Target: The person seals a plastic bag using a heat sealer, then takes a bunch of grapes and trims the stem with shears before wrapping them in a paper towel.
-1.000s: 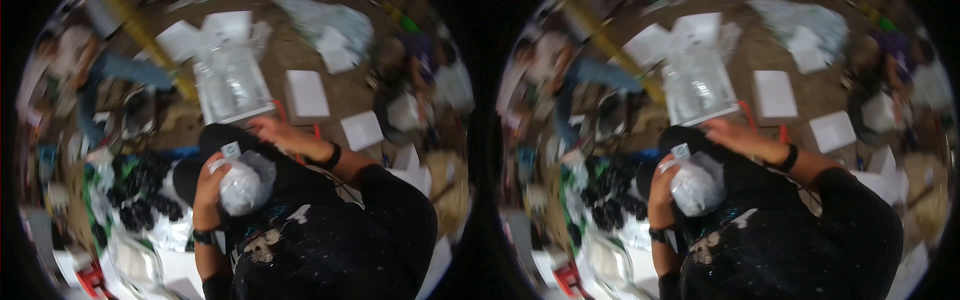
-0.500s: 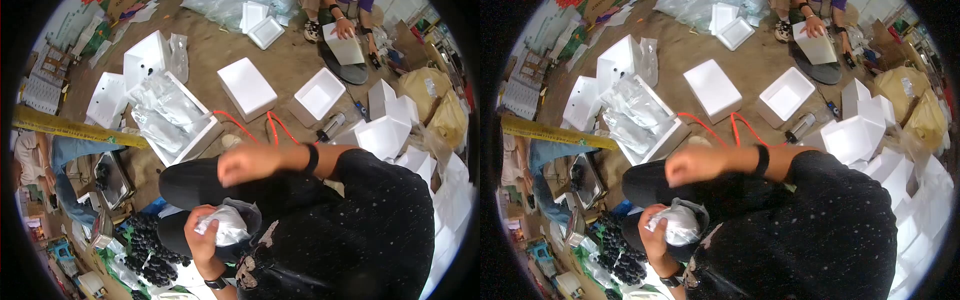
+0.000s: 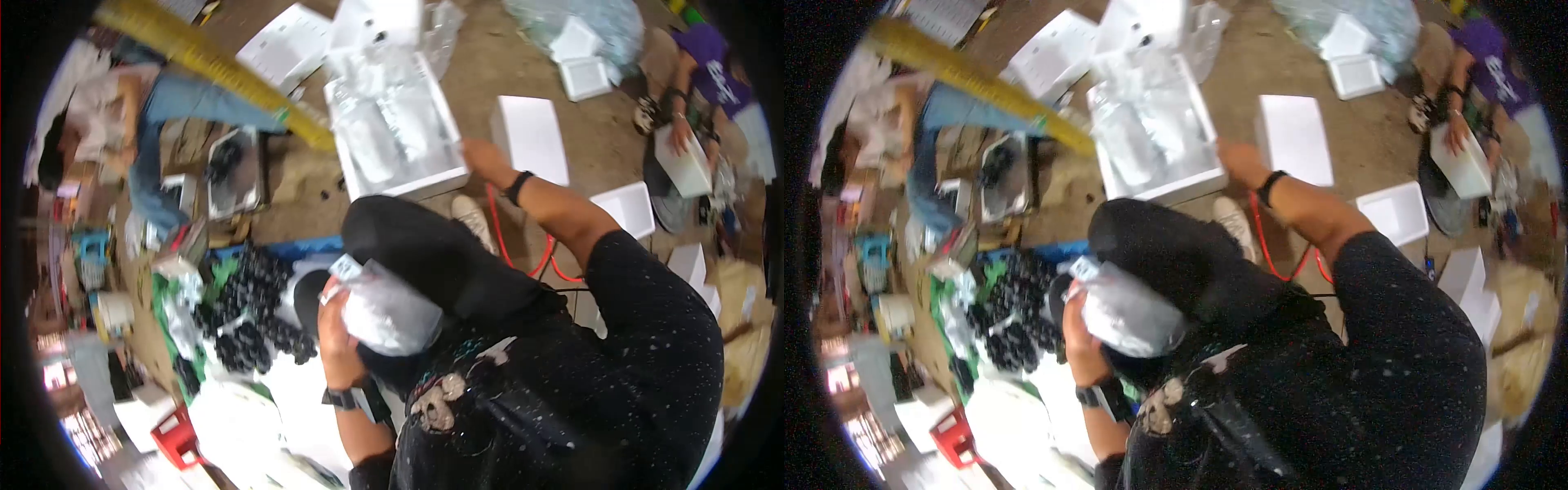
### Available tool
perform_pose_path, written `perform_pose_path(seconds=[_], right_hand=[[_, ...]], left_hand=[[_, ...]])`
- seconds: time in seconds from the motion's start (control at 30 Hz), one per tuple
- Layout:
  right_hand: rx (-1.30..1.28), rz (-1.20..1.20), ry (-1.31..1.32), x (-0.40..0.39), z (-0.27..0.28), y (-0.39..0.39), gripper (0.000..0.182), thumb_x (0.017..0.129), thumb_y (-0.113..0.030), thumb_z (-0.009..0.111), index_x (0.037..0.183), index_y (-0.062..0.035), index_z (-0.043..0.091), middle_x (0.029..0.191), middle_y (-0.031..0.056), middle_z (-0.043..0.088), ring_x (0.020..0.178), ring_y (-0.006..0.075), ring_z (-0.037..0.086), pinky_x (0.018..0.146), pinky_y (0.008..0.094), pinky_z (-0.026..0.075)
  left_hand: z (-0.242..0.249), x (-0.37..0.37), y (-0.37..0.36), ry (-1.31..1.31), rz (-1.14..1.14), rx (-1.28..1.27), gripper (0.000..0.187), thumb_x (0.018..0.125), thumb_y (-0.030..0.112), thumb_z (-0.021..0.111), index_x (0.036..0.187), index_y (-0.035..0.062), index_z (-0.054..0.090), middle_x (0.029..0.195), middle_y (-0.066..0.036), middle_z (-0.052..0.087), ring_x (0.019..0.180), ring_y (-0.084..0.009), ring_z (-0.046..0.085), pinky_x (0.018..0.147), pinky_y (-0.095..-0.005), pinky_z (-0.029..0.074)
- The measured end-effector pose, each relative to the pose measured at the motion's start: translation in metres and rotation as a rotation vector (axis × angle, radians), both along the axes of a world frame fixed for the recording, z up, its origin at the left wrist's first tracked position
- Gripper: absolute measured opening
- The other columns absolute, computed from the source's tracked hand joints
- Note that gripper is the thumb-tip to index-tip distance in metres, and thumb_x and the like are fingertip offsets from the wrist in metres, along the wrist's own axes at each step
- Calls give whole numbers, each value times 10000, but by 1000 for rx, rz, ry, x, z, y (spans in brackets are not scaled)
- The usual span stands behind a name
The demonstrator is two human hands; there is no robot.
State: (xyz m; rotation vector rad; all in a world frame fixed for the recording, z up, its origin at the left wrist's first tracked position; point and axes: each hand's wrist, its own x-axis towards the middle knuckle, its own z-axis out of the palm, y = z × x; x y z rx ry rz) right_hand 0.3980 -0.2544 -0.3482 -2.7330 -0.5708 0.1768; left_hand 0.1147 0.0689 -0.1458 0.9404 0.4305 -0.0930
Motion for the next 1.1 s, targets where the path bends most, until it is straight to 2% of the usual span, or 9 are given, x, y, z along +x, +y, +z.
perform_pose_path(seconds=[0.07, 0.27, 0.4, 0.6, 0.73, 0.77, 0.87, 0.97, 1.1], right_hand=[[267, -147, -113, -14, 34, 0, 240, 964, -268, 475, 1052, -65, 568, 814, 171, 656, 754, 398, 624, 658, 488, 477], [566, -26, 206, -104, 231, 16, 245, 885, -255, 667, 934, -15, 648, 693, 97, 621, 572, 136, 563, 540, 288, 448], [695, 464, 136, -156, 277, 41, 366, 766, -251, 767, 1076, -83, 670, 929, 89, 683, 898, 257, 664, 780, 343, 512], [587, 520, 213, -173, 271, 78, 197, 783, -179, 723, 895, -39, 640, 798, 111, 610, 758, 301, 612, 657, 373, 458], [724, 449, 274, -179, 279, 87, 195, 823, -194, 691, 829, -18, 609, 727, 142, 583, 684, 305, 571, 619, 376, 432], [732, 410, 274, -181, 281, 88, 197, 828, -192, 687, 823, -13, 604, 712, 141, 577, 669, 292, 567, 609, 371, 428], [763, 318, 286, -186, 287, 93, 194, 842, -176, 676, 814, -3, 593, 666, 127, 556, 616, 234, 546, 577, 350, 413], [773, 274, 306, -194, 295, 97, 194, 858, -161, 672, 789, -11, 572, 632, 72, 517, 593, 137, 484, 552, 306, 387], [853, 185, 254, -203, 301, 78, 181, 864, -149, 672, 796, -9, 579, 626, 40, 496, 594, 99, 442, 545, 285, 380]], left_hand=[[9, 14, -6, -75, -88, -57, 413, 855, 108, 525, 1222, -80, 499, 1072, -206, 649, 984, -288, 645, 883, -364, 507], [41, 30, -39, -53, -344, 317, 231, 833, 53, 594, 1050, -23, 610, 915, -52, 640, 847, -123, 587, 765, -255, 463], [48, 30, -57, -159, -426, 473, 198, 836, 38, 632, 1032, 18, 609, 881, 8, 599, 838, -75, 523, 754, -221, 415], [55, -3, -52, -254, -318, 355, 399, 838, -23, 618, 1219, 7, 503, 1128, -63, 603, 1034, -118, 543, 901, -265, 437], [51, -38, -48, -453, -54, 210, 1125, 679, 496, 829, 1477, 25, 191, 1425, -213, 387, 1310, -284, 391, 1084, -390, 297], [52, -47, -50, -394, 13, 360, 1458, 500, 725, 794, 1504, 39, -10, 1504, -257, 241, 1400, -354, 250, 1124, -445, 214], [19, -80, -45, -555, 14, 680, 1448, 537, 659, 821, 1501, 112, -110, 1550, -249, 108, 1417, -384, 204, 1131, -495, 198], [-6, -105, -63, -373, -52, 890, 1425, 575, 508, 879, 1496, 166, -153, 1560, -237, 68, 1404, -373, 252, 1127, -497, 232], [19, -75, -75, -269, -22, 405, 1252, 584, 307, 906, 1489, 83, 71, 1491, -200, 267, 1335, -313, 385, 1100, -446, 308]])
